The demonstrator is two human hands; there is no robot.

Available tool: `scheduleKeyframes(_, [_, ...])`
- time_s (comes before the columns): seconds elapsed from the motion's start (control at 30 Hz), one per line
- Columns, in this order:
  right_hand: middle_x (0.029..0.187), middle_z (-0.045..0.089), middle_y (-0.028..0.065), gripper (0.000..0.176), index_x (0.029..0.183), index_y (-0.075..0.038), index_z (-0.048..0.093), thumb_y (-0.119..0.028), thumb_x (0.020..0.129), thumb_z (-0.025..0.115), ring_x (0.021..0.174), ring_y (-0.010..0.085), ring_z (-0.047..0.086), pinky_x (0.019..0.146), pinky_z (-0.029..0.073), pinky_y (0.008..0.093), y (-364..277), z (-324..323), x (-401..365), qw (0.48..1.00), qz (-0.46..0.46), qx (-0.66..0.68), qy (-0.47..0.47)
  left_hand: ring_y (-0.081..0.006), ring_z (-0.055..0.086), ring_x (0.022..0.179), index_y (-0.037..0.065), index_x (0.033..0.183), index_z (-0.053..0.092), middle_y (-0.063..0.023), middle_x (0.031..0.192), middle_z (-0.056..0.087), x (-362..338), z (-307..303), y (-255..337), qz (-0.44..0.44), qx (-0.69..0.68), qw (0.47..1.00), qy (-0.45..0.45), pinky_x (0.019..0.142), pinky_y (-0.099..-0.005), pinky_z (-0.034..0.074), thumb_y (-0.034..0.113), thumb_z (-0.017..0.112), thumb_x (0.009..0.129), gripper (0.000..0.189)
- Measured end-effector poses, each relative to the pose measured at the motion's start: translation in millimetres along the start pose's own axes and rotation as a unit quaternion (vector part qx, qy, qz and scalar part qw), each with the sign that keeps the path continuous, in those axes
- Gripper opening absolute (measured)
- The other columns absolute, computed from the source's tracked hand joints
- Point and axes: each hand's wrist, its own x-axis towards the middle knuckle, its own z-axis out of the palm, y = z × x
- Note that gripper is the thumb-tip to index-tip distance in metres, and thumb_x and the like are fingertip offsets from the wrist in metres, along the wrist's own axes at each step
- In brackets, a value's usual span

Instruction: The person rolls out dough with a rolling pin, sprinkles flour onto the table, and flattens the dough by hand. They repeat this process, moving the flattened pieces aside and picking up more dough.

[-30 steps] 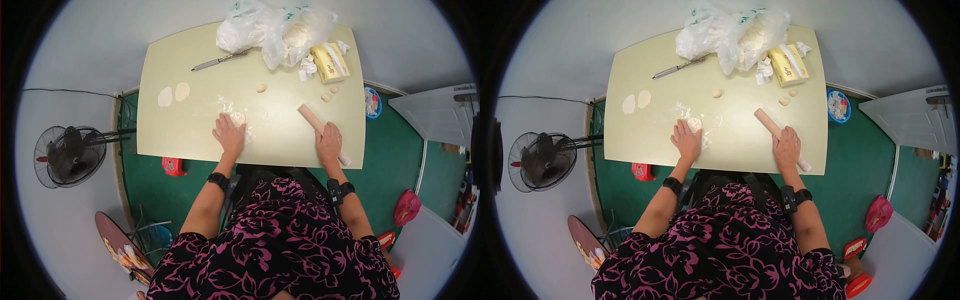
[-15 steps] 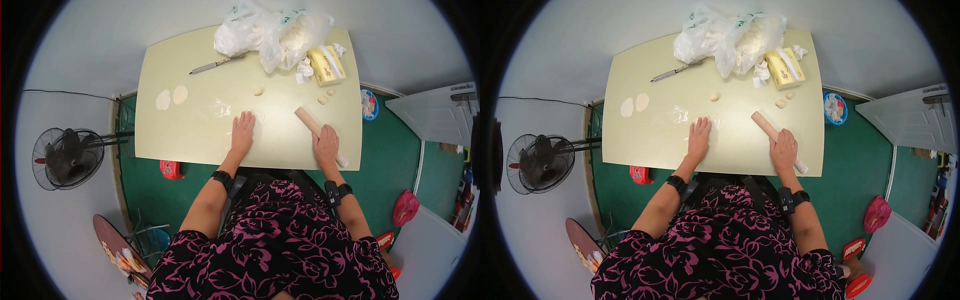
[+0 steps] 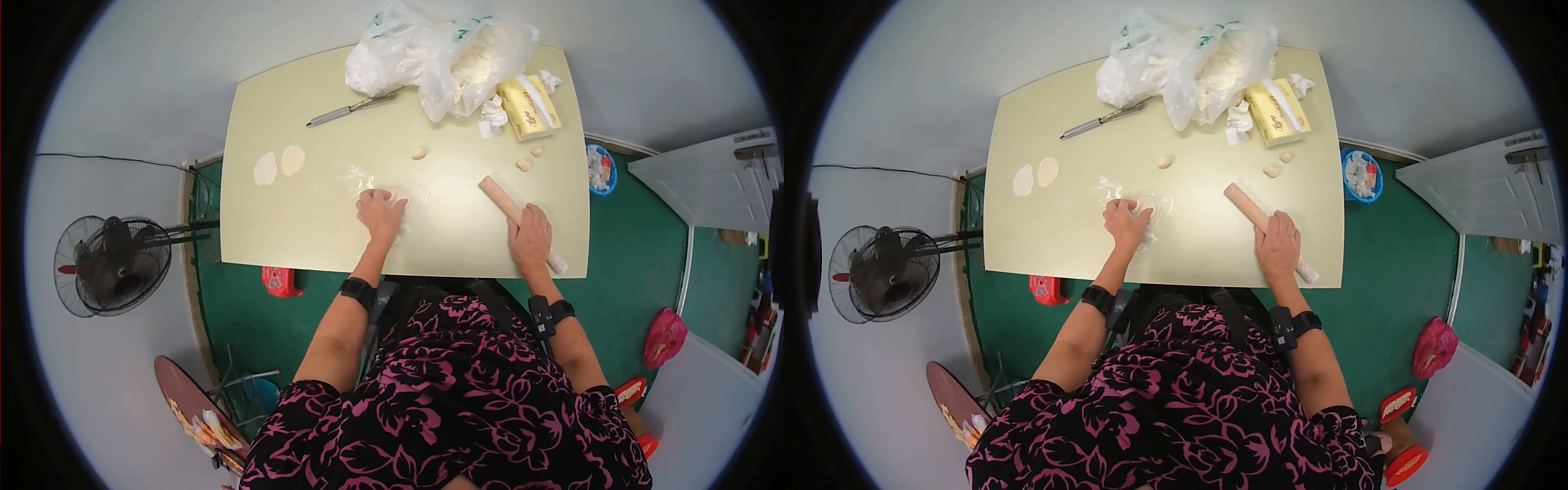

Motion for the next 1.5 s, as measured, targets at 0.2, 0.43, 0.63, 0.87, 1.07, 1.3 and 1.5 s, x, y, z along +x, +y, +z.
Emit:
scheduleKeyframes(0.2, [0.116,0.053,0.0123,0.035,0.103,-0.003,0.052,-0.026,0.08,0.064,0.113,0.0293,0.048,0.091,0.04,0.0421,-1,-3,1,1.0,0.005,0.009,-0.006,-0.034,0.06,0.077,0.004,0.101,0.058,-0.0177,0.082,0.062,9,-4,9,0.024,-0.11,0.993,0.026,0.075,-0.0406,0.046,0.02,0.071,0.075,0.032])
scheduleKeyframes(0.43, [0.115,0.053,0.0125,0.034,0.101,-0.003,0.052,-0.025,0.079,0.065,0.112,0.0294,0.049,0.091,0.04,0.0421,-1,-2,1,1.0,0.005,0.011,0.004,-0.0299,0.064,0.069,0.0,0.111,0.055,-0.0184,0.079,0.064,18,-33,23,0.008,-0.048,0.997,-0.061,0.061,-0.0384,0.049,0.017,0.068,0.079,0.038])
scheduleKeyframes(0.63, [0.114,0.053,0.0133,0.035,0.104,-0.003,0.051,-0.023,0.079,0.065,0.109,0.0311,0.05,0.089,0.041,0.0431,-1,-2,0,1.0,-0.003,0.024,0.016,-0.0144,0.06,0.058,0.0,0.11,0.054,-0.0078,0.077,0.063,-6,16,28,-0.117,-0.397,0.886,-0.208,0.049,-0.026,0.044,0.017,0.068,0.079,0.038])
scheduleKeyframes(0.87, [0.115,0.052,0.0121,0.033,0.101,-0.004,0.052,-0.025,0.079,0.065,0.113,0.029,0.048,0.091,0.04,0.0419,-1,-2,-1,1.0,0.01,0.022,0.002,-0.0096,0.058,0.058,0.0,0.108,0.054,-0.0069,0.084,0.064,-30,2,86,-0.245,-0.492,0.758,-0.352,0.049,-0.02,0.044,0.018,0.063,0.086,0.03])
scheduleKeyframes(1.07, [0.115,0.052,0.012,0.034,0.102,-0.004,0.051,-0.026,0.079,0.065,0.113,0.0287,0.048,0.091,0.04,0.0421,-1,-1,0,1.0,0.006,0.018,0.008,-0.0227,0.063,0.069,0.0,0.103,0.057,-0.0131,0.081,0.064,-48,48,39,0.128,-0.193,0.96,-0.155,0.062,-0.033,0.049,0.016,0.068,0.077,0.033])
scheduleKeyframes(1.3, [0.114,0.052,0.0125,0.034,0.102,-0.004,0.051,-0.025,0.079,0.064,0.112,0.0296,0.048,0.091,0.04,0.0423,0,-1,0,1.0,0.008,0.021,0.002,-0.0341,0.062,0.077,0.001,0.083,0.059,-0.0179,0.079,0.063,-47,19,53,0.09,-0.113,0.962,-0.232,0.068,-0.0404,0.048,0.015,0.071,0.071,0.022])
scheduleKeyframes(1.5, [0.114,0.052,0.013,0.035,0.103,-0.003,0.051,-0.025,0.079,0.064,0.112,0.0299,0.048,0.091,0.04,0.0425,1,0,0,1.0,0.0,0.025,0.004,-0.0332,0.06,0.078,0.001,0.079,0.057,-0.0146,0.077,0.061,-41,20,74,0.093,-0.186,0.969,-0.13,0.072,-0.0402,0.046,0.017,0.068,0.074,0.02])
